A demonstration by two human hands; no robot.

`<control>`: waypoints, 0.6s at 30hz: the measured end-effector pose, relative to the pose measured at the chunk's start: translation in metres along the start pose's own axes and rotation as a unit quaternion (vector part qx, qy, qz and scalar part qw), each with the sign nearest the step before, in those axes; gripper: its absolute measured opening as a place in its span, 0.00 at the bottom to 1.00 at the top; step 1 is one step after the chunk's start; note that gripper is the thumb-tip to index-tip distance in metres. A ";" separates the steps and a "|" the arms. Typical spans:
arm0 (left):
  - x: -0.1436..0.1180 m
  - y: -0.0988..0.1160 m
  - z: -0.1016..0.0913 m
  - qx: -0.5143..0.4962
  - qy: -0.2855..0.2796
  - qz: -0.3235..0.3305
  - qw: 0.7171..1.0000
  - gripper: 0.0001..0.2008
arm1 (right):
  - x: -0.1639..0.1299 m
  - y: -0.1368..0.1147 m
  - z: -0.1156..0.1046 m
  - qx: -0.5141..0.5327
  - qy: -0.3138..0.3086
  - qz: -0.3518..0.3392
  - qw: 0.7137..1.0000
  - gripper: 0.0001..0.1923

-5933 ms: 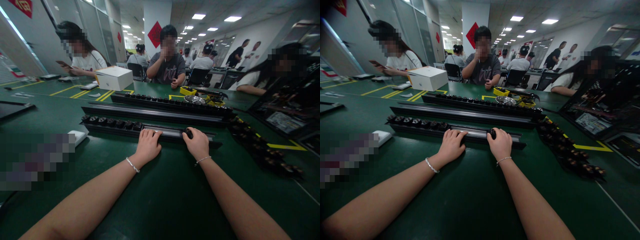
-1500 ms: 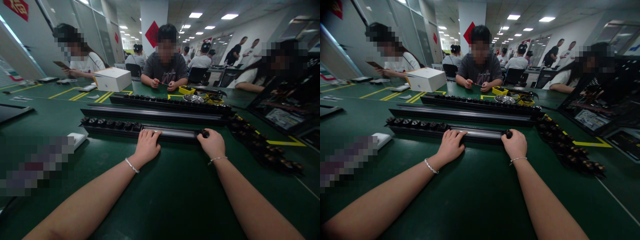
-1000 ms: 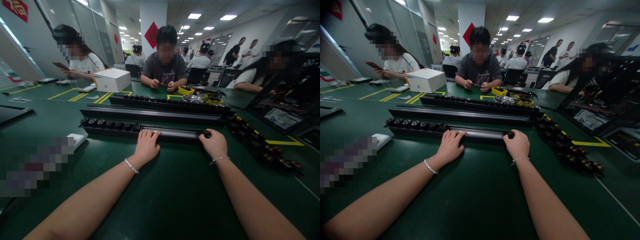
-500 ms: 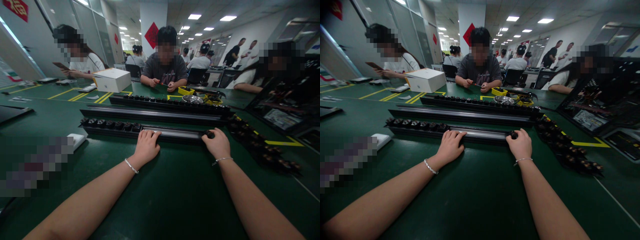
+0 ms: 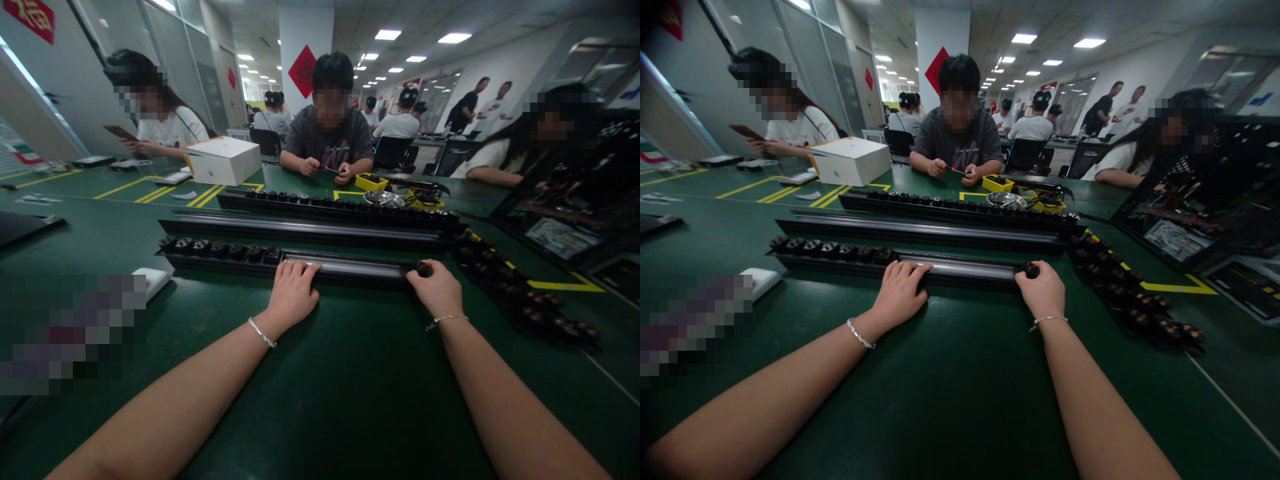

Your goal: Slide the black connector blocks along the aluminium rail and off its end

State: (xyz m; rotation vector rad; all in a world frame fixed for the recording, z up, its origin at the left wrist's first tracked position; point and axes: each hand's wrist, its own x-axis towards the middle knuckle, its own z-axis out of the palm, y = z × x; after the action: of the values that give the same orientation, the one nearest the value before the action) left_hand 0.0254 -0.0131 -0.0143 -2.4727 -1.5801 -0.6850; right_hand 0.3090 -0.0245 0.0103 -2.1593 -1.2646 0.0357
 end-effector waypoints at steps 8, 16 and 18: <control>0.000 0.000 0.000 0.006 -0.001 -0.001 1.000 0.25 | 0.009 0.010 0.006 0.046 -0.021 0.071 0.996 0.31; 0.000 -0.001 0.001 0.004 0.005 0.001 1.000 0.25 | 0.013 0.016 0.011 0.081 -0.007 0.076 0.994 0.31; 0.000 -0.001 0.001 0.002 0.007 0.003 1.000 0.25 | 0.013 0.016 0.012 0.084 -0.002 0.074 0.994 0.31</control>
State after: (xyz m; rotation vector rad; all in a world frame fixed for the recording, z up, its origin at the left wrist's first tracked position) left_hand 0.0251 -0.0127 -0.0156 -2.4626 -1.5681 -0.6959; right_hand 0.3250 -0.0142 -0.0041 -2.1031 -1.0635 0.2011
